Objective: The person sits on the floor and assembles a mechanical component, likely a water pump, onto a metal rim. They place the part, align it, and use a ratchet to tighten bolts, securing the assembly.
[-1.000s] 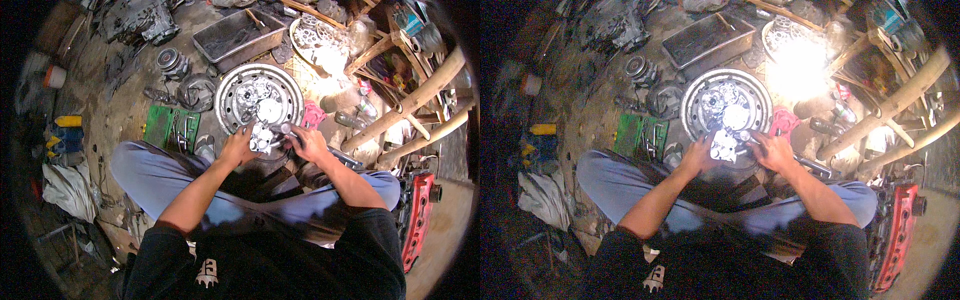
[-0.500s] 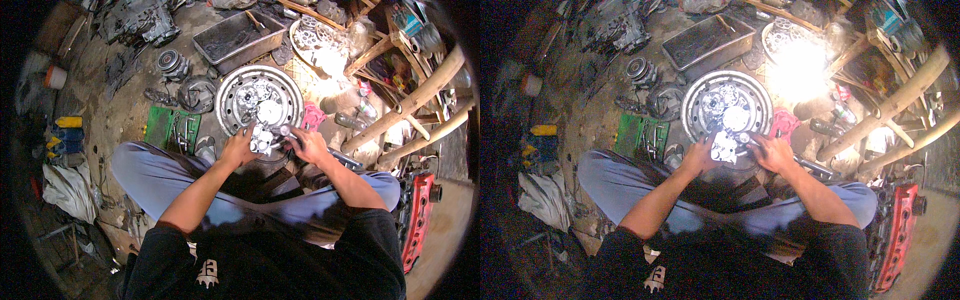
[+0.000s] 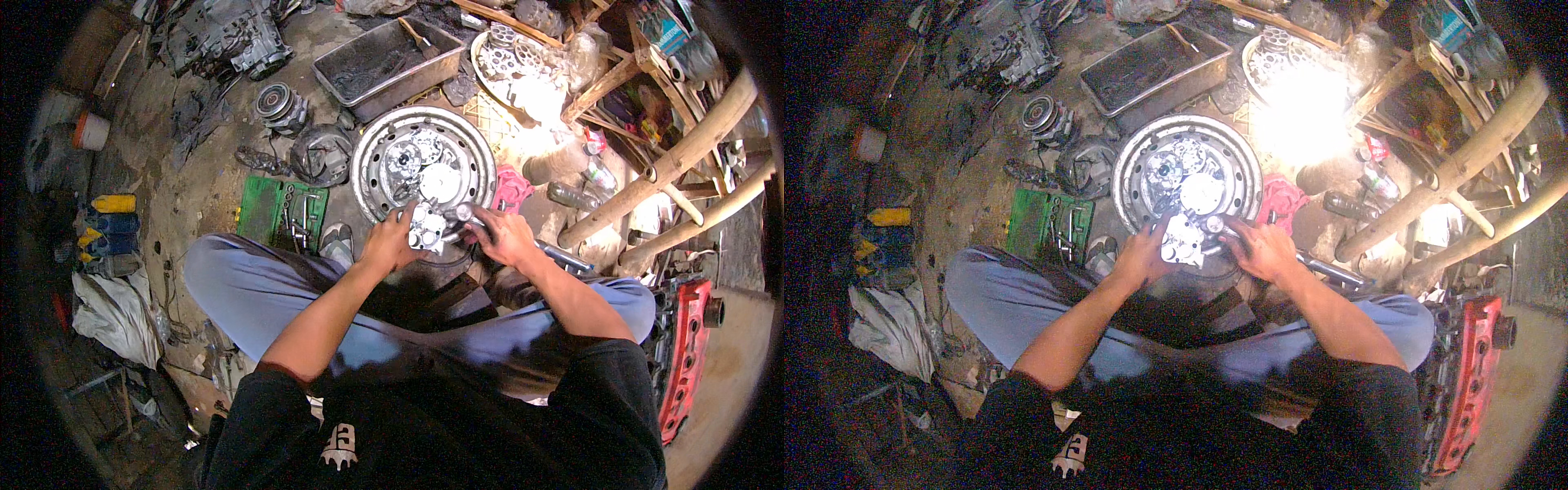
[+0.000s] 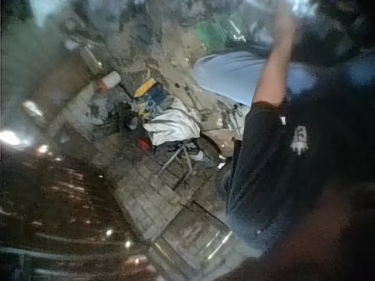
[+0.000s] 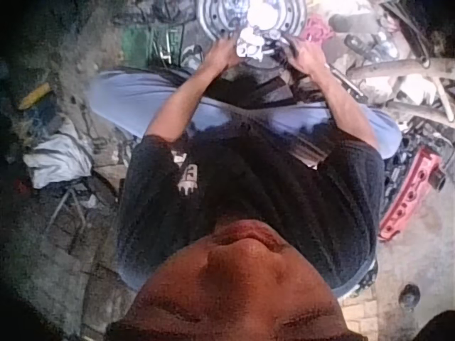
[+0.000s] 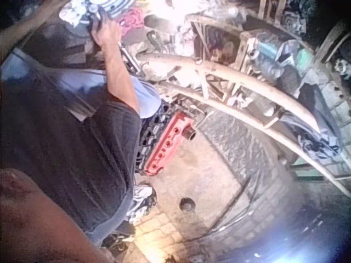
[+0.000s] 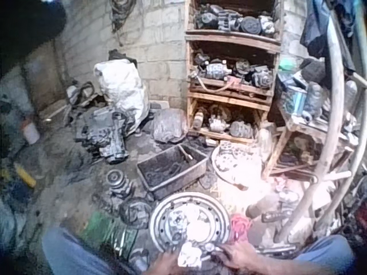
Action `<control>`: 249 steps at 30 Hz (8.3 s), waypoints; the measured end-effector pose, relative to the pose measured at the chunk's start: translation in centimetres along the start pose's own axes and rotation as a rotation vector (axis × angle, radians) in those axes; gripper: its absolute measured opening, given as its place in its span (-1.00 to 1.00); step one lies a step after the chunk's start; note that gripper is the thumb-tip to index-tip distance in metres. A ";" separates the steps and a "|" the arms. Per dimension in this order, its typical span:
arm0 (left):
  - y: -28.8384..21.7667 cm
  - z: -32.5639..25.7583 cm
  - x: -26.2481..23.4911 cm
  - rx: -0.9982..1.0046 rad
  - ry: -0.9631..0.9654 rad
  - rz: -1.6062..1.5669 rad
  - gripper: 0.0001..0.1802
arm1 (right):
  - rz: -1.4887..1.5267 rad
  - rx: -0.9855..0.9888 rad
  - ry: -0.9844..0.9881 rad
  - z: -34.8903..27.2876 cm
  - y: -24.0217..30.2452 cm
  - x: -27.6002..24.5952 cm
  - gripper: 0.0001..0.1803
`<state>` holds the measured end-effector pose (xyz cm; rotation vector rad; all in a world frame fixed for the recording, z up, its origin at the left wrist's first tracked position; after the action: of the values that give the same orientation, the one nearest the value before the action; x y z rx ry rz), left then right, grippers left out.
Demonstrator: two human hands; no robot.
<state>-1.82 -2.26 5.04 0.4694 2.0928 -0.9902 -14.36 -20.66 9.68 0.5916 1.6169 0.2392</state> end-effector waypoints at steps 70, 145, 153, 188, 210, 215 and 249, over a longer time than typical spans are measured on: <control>5.8 9.1 -6.4 -0.168 -0.668 -0.766 -0.73 | 0.432 0.374 -0.190 3.4 -10.2 -0.4 -0.60; 3.8 4.0 2.1 -0.035 -0.311 -0.538 -0.49 | 0.156 -0.064 -0.121 -0.8 -1.5 1.5 -0.61; 3.0 3.9 1.5 -0.009 -0.301 -0.599 -0.49 | 0.089 -0.059 -0.057 -0.2 -1.4 1.6 -0.60; -1.8 0.9 -0.6 0.280 -0.336 -0.056 -0.23 | -0.036 0.679 0.037 -1.7 -25.4 10.4 -0.05; -0.1 0.1 1.5 0.008 -0.086 0.287 0.18 | 0.350 0.743 0.000 0.4 -23.0 18.7 -0.68; 0.0 0.6 1.5 0.032 -0.033 0.292 0.19 | 0.720 0.900 0.181 -0.3 -30.8 25.0 -0.75; 2.6 0.7 0.2 0.247 -0.138 0.004 0.21 | 1.267 0.667 -0.118 -1.2 4.5 6.1 -0.73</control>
<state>-0.03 -1.16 3.32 0.5132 1.8555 -1.2504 -14.65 -13.56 6.82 2.0668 0.9715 0.5680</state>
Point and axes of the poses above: each hand's wrist, its own z-axis towards the middle knuckle, its own x-axis out of the palm, y = z × x, the point moved 6 cm from there along z, towards the middle knuckle, and after that the axes turned 4 degrees about y, right-handed, at the moved point
